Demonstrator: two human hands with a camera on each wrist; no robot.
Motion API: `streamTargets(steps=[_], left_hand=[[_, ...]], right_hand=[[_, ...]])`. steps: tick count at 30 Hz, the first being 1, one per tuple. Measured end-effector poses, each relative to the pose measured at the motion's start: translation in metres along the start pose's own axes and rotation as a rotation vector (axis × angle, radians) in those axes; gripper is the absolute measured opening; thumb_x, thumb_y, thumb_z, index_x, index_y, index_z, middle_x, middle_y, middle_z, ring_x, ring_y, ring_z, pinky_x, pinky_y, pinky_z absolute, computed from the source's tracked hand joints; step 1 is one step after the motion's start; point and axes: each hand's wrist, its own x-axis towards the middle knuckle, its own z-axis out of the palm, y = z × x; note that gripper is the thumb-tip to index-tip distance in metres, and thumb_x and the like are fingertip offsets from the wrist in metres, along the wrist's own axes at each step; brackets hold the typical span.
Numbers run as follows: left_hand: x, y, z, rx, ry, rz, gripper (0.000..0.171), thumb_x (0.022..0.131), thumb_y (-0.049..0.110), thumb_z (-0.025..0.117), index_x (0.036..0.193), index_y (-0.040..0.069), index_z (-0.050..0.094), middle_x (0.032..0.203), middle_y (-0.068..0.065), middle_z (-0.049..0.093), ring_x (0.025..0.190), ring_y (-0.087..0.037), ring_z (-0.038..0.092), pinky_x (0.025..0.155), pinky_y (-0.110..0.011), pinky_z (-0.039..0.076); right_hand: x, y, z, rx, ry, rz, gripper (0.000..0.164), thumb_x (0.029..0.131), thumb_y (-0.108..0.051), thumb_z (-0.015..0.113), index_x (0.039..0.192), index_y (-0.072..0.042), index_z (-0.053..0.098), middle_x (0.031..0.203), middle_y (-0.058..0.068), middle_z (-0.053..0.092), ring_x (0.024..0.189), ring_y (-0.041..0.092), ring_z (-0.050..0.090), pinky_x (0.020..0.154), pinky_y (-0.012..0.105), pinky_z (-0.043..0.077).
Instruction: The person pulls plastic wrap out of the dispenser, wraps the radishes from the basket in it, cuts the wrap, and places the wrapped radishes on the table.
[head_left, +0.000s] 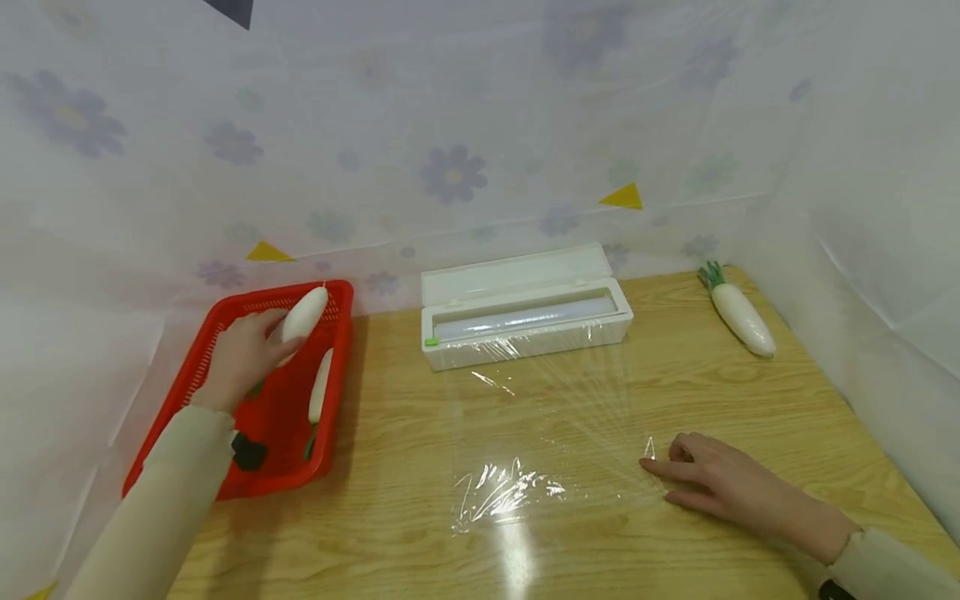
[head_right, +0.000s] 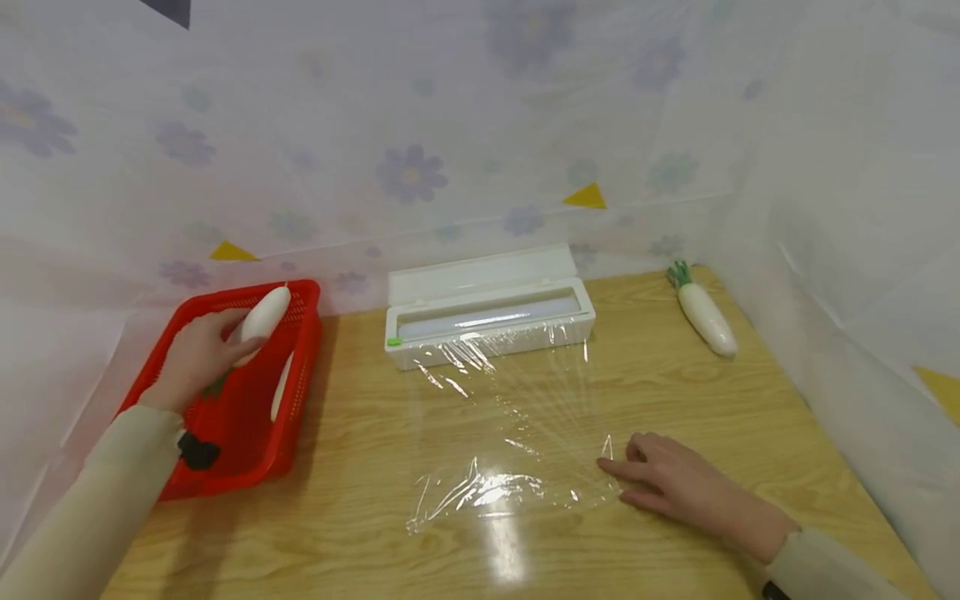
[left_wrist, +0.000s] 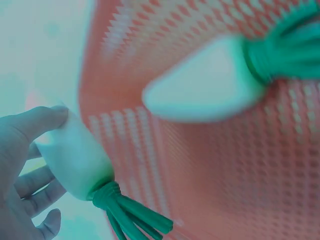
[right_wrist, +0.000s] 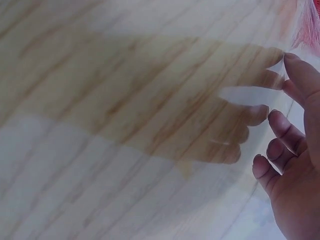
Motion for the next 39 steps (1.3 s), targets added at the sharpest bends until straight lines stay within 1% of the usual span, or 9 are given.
streamTargets(steps=[5, 10, 16, 20, 24, 27, 30, 36, 39], left_hand=[[-0.007, 0.047, -0.01, -0.079, 0.039, 0.026, 0.059, 0.085, 0.046, 0.064, 0.13, 0.009, 0.053, 0.119, -0.016, 0.055, 0.1, -0.034, 0.051, 0.083, -0.058, 0.043], [-0.018, 0.097, -0.018, -0.153, 0.027, 0.081, 0.06, 0.084, 0.042, 0.067, 0.134, 0.012, 0.051, 0.119, -0.014, 0.056, 0.102, -0.031, 0.053, 0.082, -0.055, 0.046], [-0.027, 0.147, -0.01, -0.172, 0.021, 0.184, 0.053, 0.081, 0.032, 0.073, 0.126, 0.013, 0.055, 0.114, -0.008, 0.062, 0.094, -0.024, 0.057, 0.079, -0.047, 0.048], [-0.033, 0.176, 0.005, -0.184, 0.023, 0.258, 0.047, 0.078, 0.031, 0.077, 0.116, 0.013, 0.058, 0.107, -0.002, 0.064, 0.087, -0.018, 0.058, 0.075, -0.039, 0.049], [-0.039, 0.2, 0.028, -0.201, 0.053, 0.391, 0.044, 0.075, 0.028, 0.079, 0.111, 0.008, 0.063, 0.102, -0.004, 0.067, 0.083, -0.019, 0.06, 0.071, -0.035, 0.049], [-0.045, 0.214, 0.047, -0.219, 0.06, 0.459, 0.045, 0.074, 0.026, 0.08, 0.112, 0.009, 0.065, 0.102, -0.005, 0.066, 0.085, -0.02, 0.059, 0.072, -0.034, 0.049], [-0.051, 0.227, 0.067, -0.208, 0.038, 0.489, 0.046, 0.075, 0.029, 0.079, 0.116, 0.012, 0.065, 0.103, -0.005, 0.064, 0.087, -0.019, 0.058, 0.074, -0.033, 0.049], [-0.066, 0.246, 0.104, -0.116, -0.055, 0.507, 0.052, 0.078, 0.035, 0.074, 0.123, 0.014, 0.059, 0.113, -0.001, 0.063, 0.101, -0.017, 0.057, 0.092, -0.038, 0.04], [-0.073, 0.255, 0.122, -0.098, -0.072, 0.525, 0.051, 0.079, 0.036, 0.073, 0.123, 0.016, 0.058, 0.116, 0.001, 0.063, 0.105, -0.016, 0.057, 0.094, -0.04, 0.038]], right_hand=[[0.001, 0.0, -0.001, 0.002, 0.016, -0.018, 0.053, 0.072, -0.027, 0.08, 0.122, -0.025, 0.063, 0.092, -0.016, 0.043, 0.076, -0.005, 0.033, 0.064, 0.013, 0.032], [0.001, 0.001, -0.001, 0.01, 0.004, -0.018, 0.053, 0.073, -0.028, 0.079, 0.124, -0.024, 0.063, 0.092, -0.016, 0.043, 0.076, -0.005, 0.032, 0.063, 0.014, 0.032], [0.003, 0.001, -0.001, 0.015, -0.009, -0.009, 0.052, 0.075, -0.028, 0.078, 0.124, -0.025, 0.062, 0.091, -0.016, 0.042, 0.075, -0.005, 0.032, 0.063, 0.014, 0.033], [0.002, 0.002, 0.0, 0.014, -0.011, -0.009, 0.051, 0.075, -0.028, 0.078, 0.124, -0.025, 0.063, 0.091, -0.017, 0.042, 0.075, -0.005, 0.032, 0.062, 0.014, 0.033], [0.001, 0.004, 0.001, 0.005, -0.007, -0.016, 0.052, 0.074, -0.029, 0.079, 0.124, -0.026, 0.063, 0.09, -0.017, 0.042, 0.075, -0.006, 0.032, 0.062, 0.014, 0.033], [0.001, 0.005, 0.004, 0.006, -0.004, -0.022, 0.053, 0.074, -0.029, 0.079, 0.124, -0.026, 0.062, 0.09, -0.017, 0.042, 0.075, -0.006, 0.032, 0.062, 0.014, 0.033], [0.001, 0.005, 0.005, 0.008, 0.002, -0.029, 0.053, 0.074, -0.029, 0.079, 0.124, -0.025, 0.062, 0.091, -0.017, 0.042, 0.075, -0.005, 0.032, 0.061, 0.014, 0.032], [0.003, 0.003, 0.004, 0.006, -0.02, -0.014, 0.052, 0.076, -0.028, 0.078, 0.125, -0.024, 0.061, 0.091, -0.017, 0.043, 0.074, -0.005, 0.032, 0.061, 0.014, 0.033], [0.002, 0.002, 0.003, 0.004, -0.029, -0.006, 0.052, 0.076, -0.027, 0.077, 0.125, -0.023, 0.061, 0.091, -0.017, 0.043, 0.074, -0.005, 0.031, 0.06, 0.014, 0.032]])
